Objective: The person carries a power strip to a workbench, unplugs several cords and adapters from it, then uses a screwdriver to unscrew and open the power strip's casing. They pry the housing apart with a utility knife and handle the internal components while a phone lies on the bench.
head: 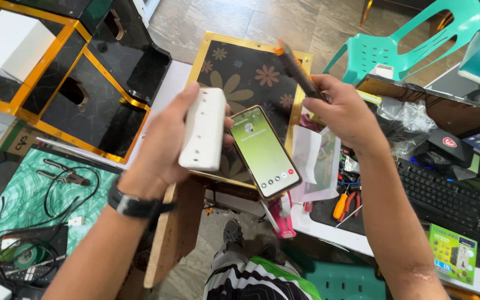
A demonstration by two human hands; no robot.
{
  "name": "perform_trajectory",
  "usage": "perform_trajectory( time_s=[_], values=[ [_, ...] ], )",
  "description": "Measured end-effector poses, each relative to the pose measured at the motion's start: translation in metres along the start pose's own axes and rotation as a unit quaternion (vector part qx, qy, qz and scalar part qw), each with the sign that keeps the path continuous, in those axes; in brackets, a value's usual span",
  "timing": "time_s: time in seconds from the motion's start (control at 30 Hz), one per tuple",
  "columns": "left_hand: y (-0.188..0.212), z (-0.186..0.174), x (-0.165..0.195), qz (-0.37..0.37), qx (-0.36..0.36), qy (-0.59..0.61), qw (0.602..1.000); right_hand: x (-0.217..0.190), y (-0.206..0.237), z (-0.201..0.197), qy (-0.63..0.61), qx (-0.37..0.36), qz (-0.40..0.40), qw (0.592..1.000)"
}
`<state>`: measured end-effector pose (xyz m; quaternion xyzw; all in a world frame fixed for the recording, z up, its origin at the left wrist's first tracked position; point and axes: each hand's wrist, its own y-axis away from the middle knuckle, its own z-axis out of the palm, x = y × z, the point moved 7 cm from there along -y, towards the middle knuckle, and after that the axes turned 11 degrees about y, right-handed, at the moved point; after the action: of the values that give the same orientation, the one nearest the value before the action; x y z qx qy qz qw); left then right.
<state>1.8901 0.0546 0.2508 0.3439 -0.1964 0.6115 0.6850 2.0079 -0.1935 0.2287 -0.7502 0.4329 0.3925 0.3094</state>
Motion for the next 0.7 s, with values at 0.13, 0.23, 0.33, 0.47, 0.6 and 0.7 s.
perform_trajectory(
  time_s=[0.13, 0.23, 0.33, 0.47, 0.6, 0.7],
  values=[
    [-0.019, -0.03, 0.027, 0.013, 0.008, -0.182, 0.983, 0.001, -0.018, 0.014, 0.133, 0.027, 0.089, 0.987],
    [-0.027, -0.033, 0.038, 0.093, -0.032, -0.369, 0.924, -0.022, -0.034, 0.023, 0.268, 0.055, -0.041, 0.961],
    [-0.028, -0.031, 0.042, 0.178, -0.049, -0.497, 0.848, -0.026, -0.045, 0.035, 0.313, 0.064, -0.067, 0.945],
    [-0.036, -0.033, 0.041, 0.187, -0.023, -0.546, 0.817, -0.023, -0.058, 0.047, 0.315, 0.058, -0.045, 0.946],
    [-0.039, -0.028, 0.043, 0.231, -0.056, -0.553, 0.799, -0.022, -0.065, 0.053, 0.308, 0.056, -0.034, 0.949],
    [-0.043, -0.031, 0.042, 0.228, -0.055, -0.572, 0.786, -0.02, -0.066, 0.057, 0.305, 0.058, -0.023, 0.95]
  ],
)
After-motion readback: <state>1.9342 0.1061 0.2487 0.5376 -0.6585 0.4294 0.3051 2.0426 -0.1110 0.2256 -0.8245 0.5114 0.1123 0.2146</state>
